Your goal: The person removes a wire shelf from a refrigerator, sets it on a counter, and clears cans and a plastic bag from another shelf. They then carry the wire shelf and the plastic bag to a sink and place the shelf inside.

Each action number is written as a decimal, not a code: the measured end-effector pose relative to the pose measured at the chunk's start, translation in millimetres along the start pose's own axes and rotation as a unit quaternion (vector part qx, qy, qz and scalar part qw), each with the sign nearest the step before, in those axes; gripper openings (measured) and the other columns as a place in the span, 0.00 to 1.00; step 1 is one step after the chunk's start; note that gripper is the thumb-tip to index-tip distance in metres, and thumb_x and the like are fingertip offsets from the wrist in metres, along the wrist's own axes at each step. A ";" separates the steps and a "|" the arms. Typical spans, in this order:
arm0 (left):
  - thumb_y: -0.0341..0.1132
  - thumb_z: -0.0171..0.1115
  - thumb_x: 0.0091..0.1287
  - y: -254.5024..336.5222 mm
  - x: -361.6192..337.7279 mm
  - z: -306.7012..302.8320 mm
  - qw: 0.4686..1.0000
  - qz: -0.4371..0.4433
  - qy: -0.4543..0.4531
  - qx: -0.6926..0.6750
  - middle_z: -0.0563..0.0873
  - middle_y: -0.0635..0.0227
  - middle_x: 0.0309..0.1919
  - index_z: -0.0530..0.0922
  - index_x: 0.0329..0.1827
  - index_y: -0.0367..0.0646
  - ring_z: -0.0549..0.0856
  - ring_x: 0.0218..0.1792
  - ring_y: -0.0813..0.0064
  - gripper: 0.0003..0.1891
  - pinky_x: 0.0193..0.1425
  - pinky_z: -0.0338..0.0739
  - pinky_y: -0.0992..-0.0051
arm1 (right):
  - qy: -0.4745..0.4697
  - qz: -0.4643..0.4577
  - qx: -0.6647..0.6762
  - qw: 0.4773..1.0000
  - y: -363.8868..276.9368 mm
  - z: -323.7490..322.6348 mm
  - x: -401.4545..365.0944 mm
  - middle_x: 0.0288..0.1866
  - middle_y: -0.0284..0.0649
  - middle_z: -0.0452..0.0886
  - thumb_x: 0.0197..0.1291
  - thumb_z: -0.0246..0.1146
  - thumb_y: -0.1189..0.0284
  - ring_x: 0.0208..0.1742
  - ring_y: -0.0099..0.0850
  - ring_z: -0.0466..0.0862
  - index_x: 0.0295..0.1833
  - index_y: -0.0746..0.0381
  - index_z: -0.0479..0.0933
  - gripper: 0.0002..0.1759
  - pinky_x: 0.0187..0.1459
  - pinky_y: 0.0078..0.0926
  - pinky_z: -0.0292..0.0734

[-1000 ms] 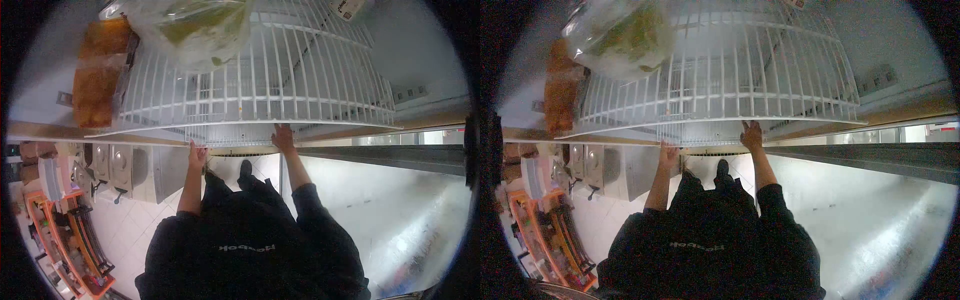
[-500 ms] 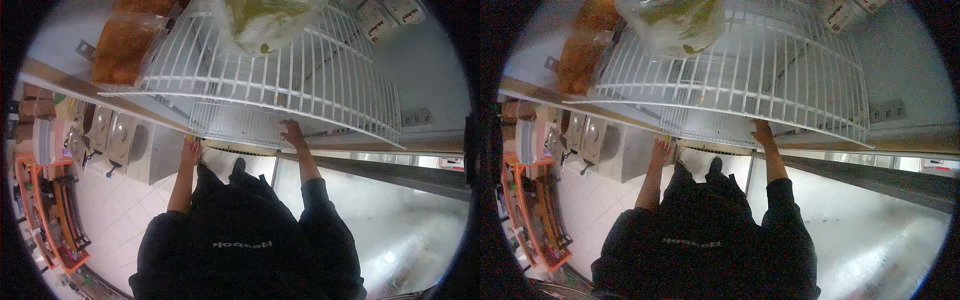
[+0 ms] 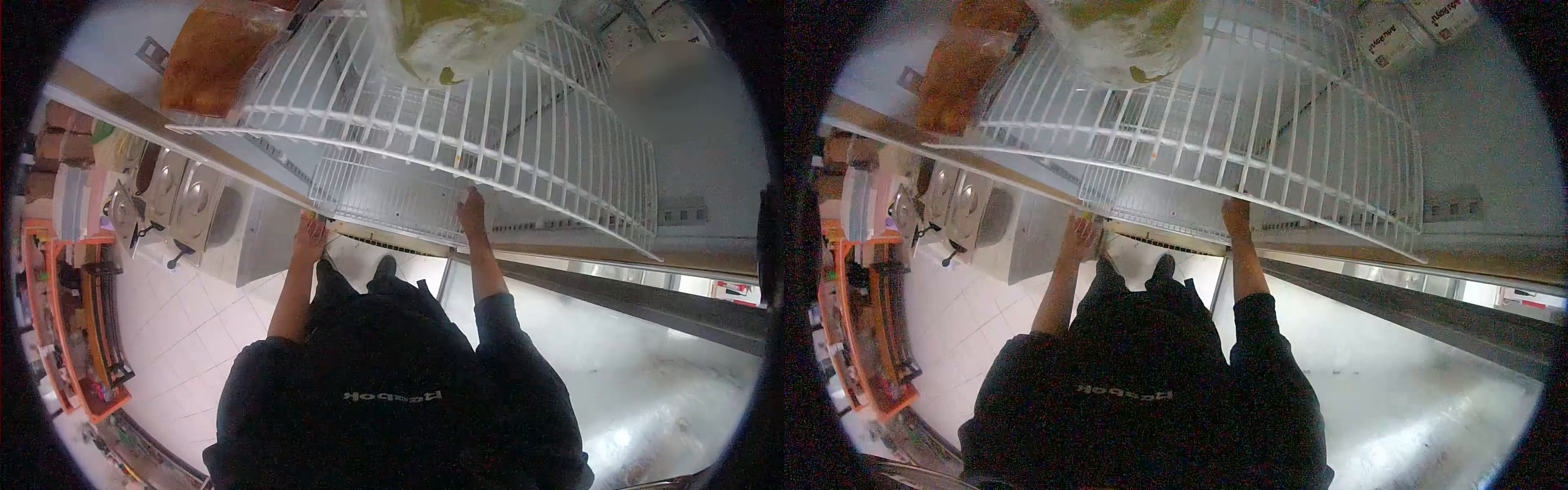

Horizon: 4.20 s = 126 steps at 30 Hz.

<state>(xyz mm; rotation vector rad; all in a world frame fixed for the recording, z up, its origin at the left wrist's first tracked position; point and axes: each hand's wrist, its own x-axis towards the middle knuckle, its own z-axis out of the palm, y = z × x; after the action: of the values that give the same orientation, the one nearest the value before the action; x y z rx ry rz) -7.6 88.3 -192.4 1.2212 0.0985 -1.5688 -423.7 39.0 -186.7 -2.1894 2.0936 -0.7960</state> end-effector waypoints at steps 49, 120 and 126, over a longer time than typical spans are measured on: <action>0.56 0.60 0.56 -48.2 -13.3 8.4 0.999 -0.042 -0.023 0.013 0.70 0.67 0.52 0.62 0.60 0.45 0.72 0.51 0.67 0.35 0.55 0.68 0.67 | -0.345 -0.023 -0.317 0.883 84.3 -44.1 57.6 0.50 0.41 0.71 0.47 0.62 0.66 0.53 0.43 0.68 0.54 0.59 0.66 0.26 0.51 0.46 0.64; 0.43 0.61 0.57 221.3 -171.9 198.6 0.480 0.754 0.309 0.325 0.75 0.40 0.40 0.56 0.60 0.34 0.77 0.38 0.43 0.34 0.39 0.72 0.57 | -0.517 -0.192 -0.465 0.693 68.3 -50.3 119.2 0.66 0.47 0.59 0.51 0.51 0.43 0.68 0.39 0.55 0.62 0.64 0.62 0.41 0.64 0.42 0.53; 0.43 0.61 0.57 217.2 -170.1 200.3 0.496 0.755 0.297 0.308 0.75 0.41 0.39 0.56 0.60 0.32 0.77 0.40 0.44 0.34 0.41 0.72 0.59 | -0.513 -0.167 -0.498 0.679 42.4 -65.3 114.6 0.65 0.44 0.61 0.42 0.61 0.44 0.67 0.39 0.56 0.61 0.62 0.62 0.45 0.64 0.41 0.50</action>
<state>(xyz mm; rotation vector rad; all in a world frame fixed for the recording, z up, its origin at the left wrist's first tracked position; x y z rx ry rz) 10.0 -7.6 134.4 1.5100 -0.9504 0.5178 -489.4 -51.1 -104.5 -2.3262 1.4905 1.6743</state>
